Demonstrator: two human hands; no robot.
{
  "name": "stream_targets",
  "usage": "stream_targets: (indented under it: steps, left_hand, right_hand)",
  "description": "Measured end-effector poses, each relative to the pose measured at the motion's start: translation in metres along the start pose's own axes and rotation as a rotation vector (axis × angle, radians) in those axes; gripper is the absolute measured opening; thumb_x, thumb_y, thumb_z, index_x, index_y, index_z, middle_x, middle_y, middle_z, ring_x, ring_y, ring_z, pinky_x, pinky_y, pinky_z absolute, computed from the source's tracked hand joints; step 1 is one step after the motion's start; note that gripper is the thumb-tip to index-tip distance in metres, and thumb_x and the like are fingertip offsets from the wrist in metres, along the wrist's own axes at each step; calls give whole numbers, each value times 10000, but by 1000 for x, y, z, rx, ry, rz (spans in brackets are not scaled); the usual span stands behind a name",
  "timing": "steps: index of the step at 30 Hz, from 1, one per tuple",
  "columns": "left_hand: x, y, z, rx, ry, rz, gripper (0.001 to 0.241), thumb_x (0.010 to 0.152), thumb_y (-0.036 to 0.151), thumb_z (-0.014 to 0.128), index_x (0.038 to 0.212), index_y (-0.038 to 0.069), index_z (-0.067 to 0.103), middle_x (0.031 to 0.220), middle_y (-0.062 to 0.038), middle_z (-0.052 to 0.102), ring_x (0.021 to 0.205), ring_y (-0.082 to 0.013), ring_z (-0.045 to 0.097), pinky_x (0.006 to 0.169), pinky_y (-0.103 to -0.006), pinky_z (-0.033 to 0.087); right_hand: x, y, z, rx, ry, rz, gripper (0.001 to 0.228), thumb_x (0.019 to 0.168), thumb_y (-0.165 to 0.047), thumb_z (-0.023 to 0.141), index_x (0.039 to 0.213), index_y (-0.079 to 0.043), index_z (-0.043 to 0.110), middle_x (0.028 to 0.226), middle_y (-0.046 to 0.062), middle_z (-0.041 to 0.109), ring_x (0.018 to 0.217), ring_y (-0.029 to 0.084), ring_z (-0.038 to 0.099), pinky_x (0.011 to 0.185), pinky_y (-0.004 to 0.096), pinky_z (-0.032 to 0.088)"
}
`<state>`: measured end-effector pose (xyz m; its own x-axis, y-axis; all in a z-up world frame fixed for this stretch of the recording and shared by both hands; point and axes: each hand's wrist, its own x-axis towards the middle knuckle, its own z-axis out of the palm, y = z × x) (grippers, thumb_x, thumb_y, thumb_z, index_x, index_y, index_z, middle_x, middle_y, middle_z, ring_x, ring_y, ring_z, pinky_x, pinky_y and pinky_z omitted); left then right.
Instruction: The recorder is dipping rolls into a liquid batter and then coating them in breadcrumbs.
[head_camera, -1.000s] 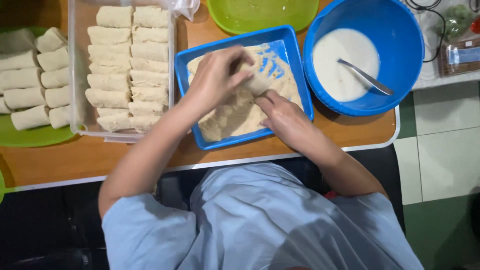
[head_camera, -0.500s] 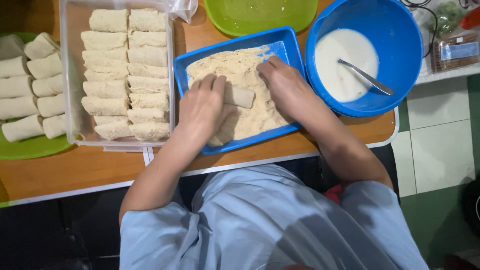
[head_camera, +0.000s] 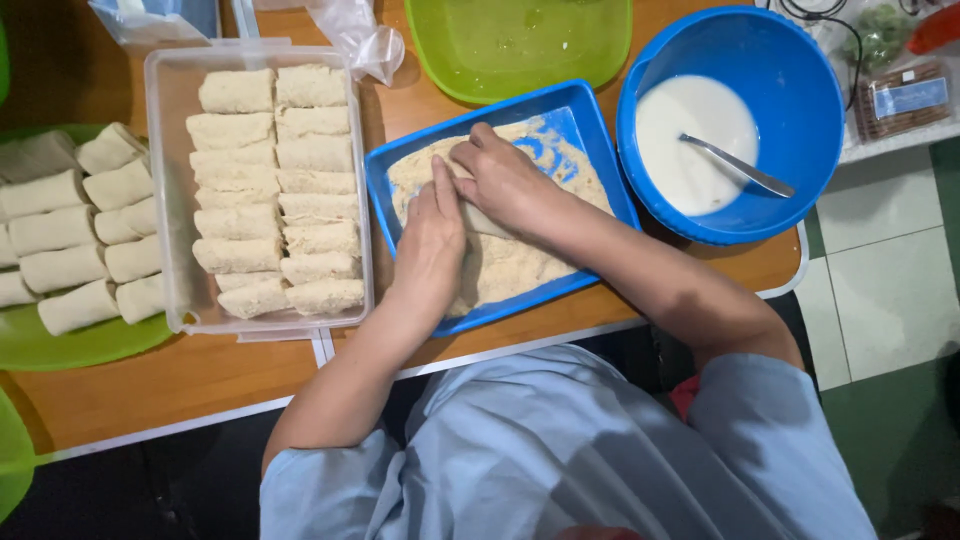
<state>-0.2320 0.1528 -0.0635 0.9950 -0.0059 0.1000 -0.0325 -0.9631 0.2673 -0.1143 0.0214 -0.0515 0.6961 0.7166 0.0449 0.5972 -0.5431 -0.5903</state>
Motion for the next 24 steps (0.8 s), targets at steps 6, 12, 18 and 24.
stream_targets:
  steps: [6, 12, 18, 24]
  left_hand:
    - [6, 4, -7, -237, 23, 3, 713, 870, -114, 515, 1533, -189, 262, 1155, -323, 587, 1053, -441, 621, 897, -467, 535]
    - [1, 4, -16, -199, 19, 14, 639, 861, -90, 551, 1482, -126, 407, 1190, -306, 600, 1098, -438, 631, 936, -462, 540]
    - [1, 6, -26, -393, 63, 99, 625, 793, -1, 687, 1379, -128, 510, 1230, -327, 593, 1100, -476, 610, 936, -501, 517]
    - [4, 6, -20, -376, 130, 123, 552, 819, -6, 704, 1350, -78, 569, 1279, -288, 607, 1153, -446, 627, 982, -463, 528]
  right_hand:
    - [3, 7, -16, 272, -78, -122, 182, 884, -99, 702, 1029, 11, 698, 1007, 184, 674, 977, 385, 659, 832, 457, 529]
    - [-30, -12, -52, 156, -72, -181, 172, 917, -72, 717, 1075, -6, 702, 1000, 184, 675, 965, 393, 652, 830, 456, 527]
    - [-49, -42, -69, -138, -89, -290, 778, 644, -139, 835, 1369, -52, 564, 1315, 202, 594, 1204, 413, 557, 969, 500, 466]
    - [-44, -23, -58, -282, -111, -115, 881, 628, -165, 864, 1431, -79, 513, 1455, 194, 506, 1282, 410, 496, 982, 529, 434]
